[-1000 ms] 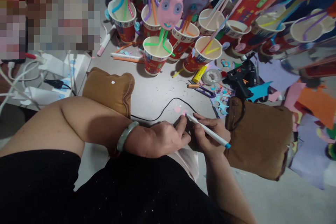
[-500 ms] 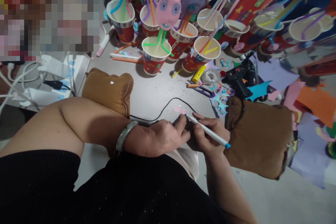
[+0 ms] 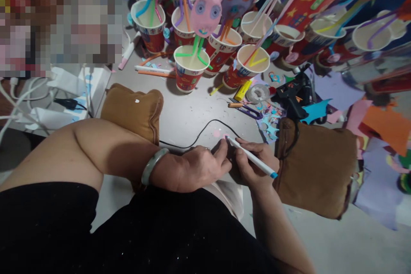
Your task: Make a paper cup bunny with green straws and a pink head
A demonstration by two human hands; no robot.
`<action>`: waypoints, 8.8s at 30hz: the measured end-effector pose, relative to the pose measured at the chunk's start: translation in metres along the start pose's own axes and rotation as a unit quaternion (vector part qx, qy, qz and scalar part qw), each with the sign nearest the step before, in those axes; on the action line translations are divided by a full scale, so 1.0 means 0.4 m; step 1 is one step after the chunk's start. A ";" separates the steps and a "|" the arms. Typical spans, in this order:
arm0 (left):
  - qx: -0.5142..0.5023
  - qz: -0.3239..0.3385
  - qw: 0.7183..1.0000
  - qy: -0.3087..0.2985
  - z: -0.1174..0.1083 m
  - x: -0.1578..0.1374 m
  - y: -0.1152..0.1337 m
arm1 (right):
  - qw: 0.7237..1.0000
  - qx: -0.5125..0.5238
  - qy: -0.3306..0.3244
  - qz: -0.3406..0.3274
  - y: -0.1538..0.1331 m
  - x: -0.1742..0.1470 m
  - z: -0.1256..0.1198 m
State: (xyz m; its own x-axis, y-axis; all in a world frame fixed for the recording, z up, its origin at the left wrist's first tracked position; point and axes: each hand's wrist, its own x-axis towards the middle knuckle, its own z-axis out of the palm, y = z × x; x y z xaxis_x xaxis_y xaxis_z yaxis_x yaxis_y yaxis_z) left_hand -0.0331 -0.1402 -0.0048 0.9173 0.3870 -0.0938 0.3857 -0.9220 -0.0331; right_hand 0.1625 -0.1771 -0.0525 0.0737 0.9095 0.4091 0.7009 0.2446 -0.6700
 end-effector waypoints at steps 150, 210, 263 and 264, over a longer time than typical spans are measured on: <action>-0.012 0.025 0.999 -0.028 -0.013 0.011 -0.012 | 1.000 0.017 0.005 0.019 0.011 -0.009 -0.004; 0.011 0.033 0.999 -0.017 -0.001 0.005 -0.011 | 1.000 0.015 0.009 0.013 0.027 -0.019 -0.001; 0.015 0.032 0.999 -0.017 -0.005 0.005 -0.012 | 1.000 -0.005 0.005 0.023 0.027 -0.021 0.001; 0.018 0.033 0.999 -0.009 0.000 0.004 -0.011 | 1.000 -0.003 0.003 0.022 0.028 -0.022 0.000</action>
State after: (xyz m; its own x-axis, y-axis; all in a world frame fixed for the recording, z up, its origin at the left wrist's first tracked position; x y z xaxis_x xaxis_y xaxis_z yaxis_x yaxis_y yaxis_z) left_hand -0.0333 -0.1355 -0.0047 0.9382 0.3264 -0.1150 0.3211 -0.9450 -0.0621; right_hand 0.1697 -0.1824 -0.0637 0.1089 0.9174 0.3827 0.7014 0.2018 -0.6836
